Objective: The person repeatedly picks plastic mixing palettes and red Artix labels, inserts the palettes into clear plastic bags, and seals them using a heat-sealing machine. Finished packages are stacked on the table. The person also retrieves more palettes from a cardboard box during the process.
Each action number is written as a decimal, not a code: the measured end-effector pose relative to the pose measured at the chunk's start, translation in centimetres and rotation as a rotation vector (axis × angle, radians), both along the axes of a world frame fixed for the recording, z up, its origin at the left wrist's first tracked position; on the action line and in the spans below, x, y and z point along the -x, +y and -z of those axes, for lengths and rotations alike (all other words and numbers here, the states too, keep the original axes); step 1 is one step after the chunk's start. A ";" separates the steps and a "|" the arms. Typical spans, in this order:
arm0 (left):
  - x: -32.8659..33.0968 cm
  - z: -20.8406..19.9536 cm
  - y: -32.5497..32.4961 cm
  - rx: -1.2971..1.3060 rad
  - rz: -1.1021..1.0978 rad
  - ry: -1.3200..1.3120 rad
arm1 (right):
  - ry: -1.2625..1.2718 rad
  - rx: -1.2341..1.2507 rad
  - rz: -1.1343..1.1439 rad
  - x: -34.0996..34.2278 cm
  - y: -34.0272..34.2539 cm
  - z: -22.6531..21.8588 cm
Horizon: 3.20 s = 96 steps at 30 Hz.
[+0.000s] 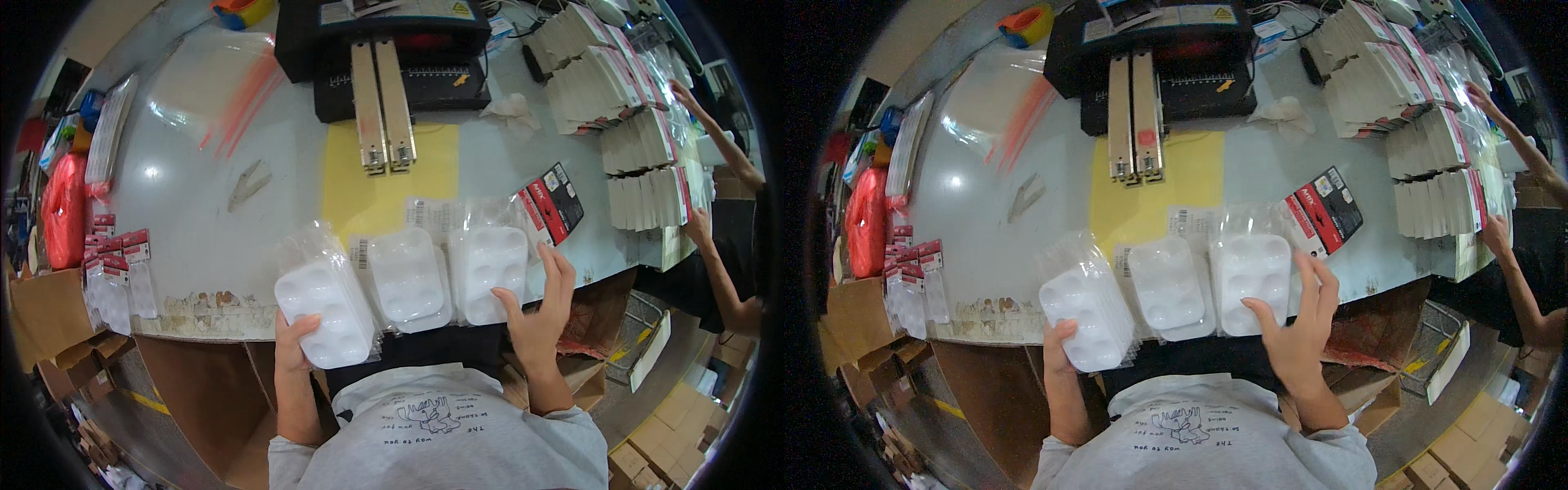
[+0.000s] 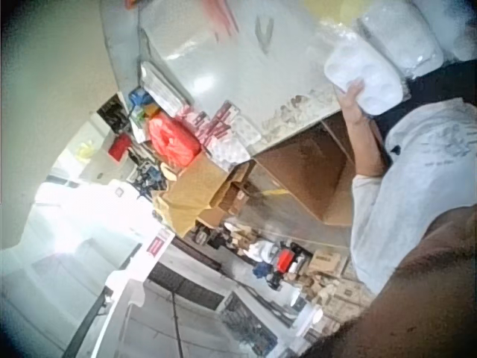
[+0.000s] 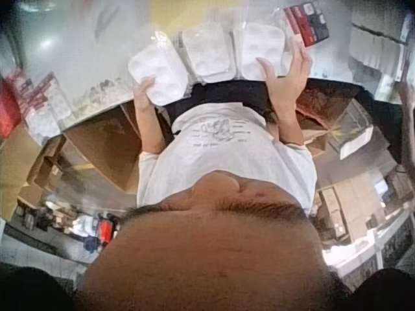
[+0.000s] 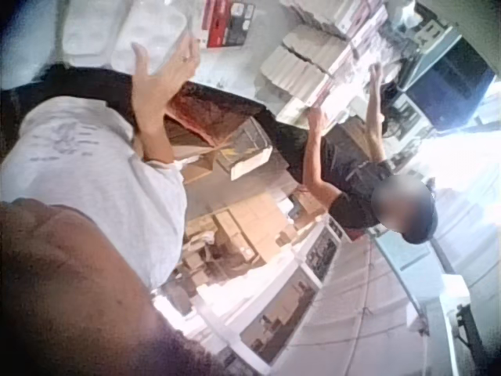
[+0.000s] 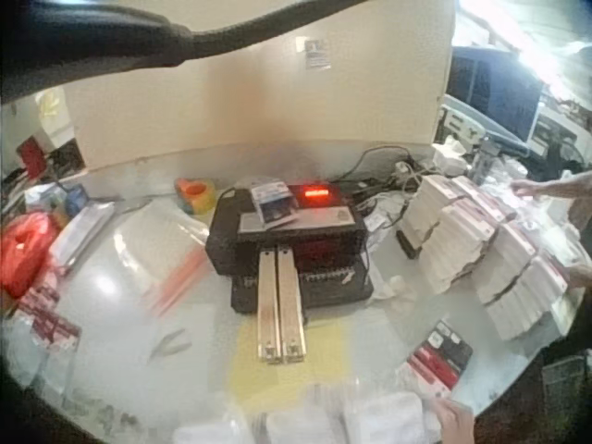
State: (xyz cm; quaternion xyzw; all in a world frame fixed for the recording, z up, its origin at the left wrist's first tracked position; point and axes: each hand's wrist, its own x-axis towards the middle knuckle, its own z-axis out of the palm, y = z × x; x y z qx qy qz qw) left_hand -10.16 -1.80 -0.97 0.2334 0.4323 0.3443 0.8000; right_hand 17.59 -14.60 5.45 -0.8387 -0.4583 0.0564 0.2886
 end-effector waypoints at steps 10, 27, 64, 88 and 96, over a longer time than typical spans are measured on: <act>4.7 1.4 -2.1 0.060 -0.139 -0.217 | -0.199 0.229 -0.198 9.5 7.1 5.5; 5.7 0.9 -3.6 0.005 -0.101 -0.078 | 0.133 0.219 -0.174 13.2 7.2 3.4; -6.1 -1.8 -2.2 -0.173 0.195 0.289 | 0.448 -0.009 -0.206 2.7 0.0 4.4; -5.5 -1.4 2.6 -0.666 0.088 0.813 | -0.262 0.261 0.082 -12.4 3.2 7.5; -6.2 -2.2 2.1 -0.749 -0.008 0.895 | -0.234 0.233 0.132 -11.5 3.8 6.1</act>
